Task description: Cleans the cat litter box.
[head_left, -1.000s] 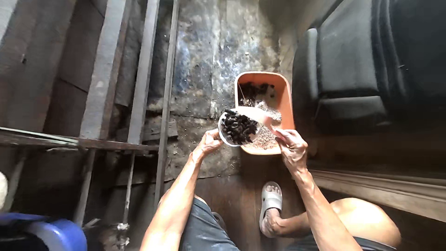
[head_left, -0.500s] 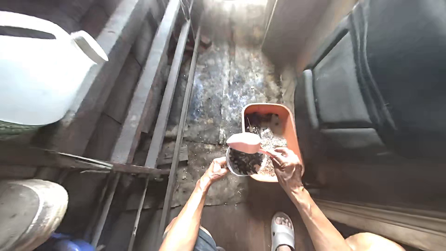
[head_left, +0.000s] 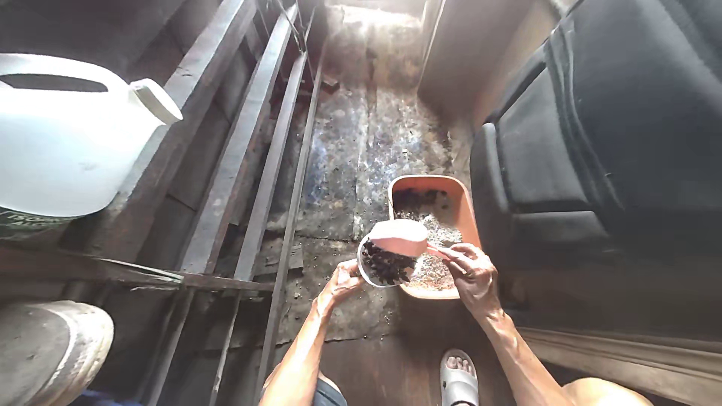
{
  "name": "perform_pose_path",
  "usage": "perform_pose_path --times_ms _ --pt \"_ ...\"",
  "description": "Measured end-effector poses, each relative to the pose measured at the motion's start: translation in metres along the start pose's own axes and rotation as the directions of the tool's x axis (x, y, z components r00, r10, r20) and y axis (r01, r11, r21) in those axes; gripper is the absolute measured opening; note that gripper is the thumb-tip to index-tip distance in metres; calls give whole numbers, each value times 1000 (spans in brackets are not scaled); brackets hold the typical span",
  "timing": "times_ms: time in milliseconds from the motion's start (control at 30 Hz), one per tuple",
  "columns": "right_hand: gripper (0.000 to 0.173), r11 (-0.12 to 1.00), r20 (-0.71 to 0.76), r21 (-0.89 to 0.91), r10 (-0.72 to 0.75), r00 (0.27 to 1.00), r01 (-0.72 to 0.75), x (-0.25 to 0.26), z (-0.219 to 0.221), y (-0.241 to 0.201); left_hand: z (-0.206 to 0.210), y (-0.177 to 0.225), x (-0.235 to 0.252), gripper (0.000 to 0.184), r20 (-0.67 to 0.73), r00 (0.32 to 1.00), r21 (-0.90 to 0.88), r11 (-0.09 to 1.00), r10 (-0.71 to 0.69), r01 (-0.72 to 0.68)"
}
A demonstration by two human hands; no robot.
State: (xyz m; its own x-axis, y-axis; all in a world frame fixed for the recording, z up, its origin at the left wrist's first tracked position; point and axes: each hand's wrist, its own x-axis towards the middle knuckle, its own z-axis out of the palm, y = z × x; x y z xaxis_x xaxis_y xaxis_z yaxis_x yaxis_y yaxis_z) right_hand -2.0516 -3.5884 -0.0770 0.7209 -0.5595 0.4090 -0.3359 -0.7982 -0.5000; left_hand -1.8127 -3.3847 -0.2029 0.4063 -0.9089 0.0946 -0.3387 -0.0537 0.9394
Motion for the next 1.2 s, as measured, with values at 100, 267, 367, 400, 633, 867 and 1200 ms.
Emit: perform_pose_path --times_ms 100,267,367,400,633,867,1200 --pt "23 990 -89 106 101 991 -91 11 -3 10 -11 7 2 18 -37 997 -16 998 -67 66" --pt "35 919 -112 52 395 912 -392 -1 -15 49 -26 23 -26 14 -100 978 4 983 -184 186" --pt "34 826 -20 7 564 826 -564 -21 -18 69 -40 23 -18 16 -194 957 79 969 -215 233" --pt "32 802 11 -14 597 802 -597 -29 -17 77 -45 17 -17 16 -224 950 107 963 -220 248" --pt "23 644 241 -185 762 601 -742 -48 -2 93 -70 26 -33 22 -374 888 221 905 -265 363" --pt "33 719 394 -275 690 607 -639 -13 39 108 -67 38 -37 21 -431 866 246 890 -254 383" --pt "33 752 491 -292 648 582 -592 26 79 112 -62 55 -41 20 -450 849 261 868 -278 423"
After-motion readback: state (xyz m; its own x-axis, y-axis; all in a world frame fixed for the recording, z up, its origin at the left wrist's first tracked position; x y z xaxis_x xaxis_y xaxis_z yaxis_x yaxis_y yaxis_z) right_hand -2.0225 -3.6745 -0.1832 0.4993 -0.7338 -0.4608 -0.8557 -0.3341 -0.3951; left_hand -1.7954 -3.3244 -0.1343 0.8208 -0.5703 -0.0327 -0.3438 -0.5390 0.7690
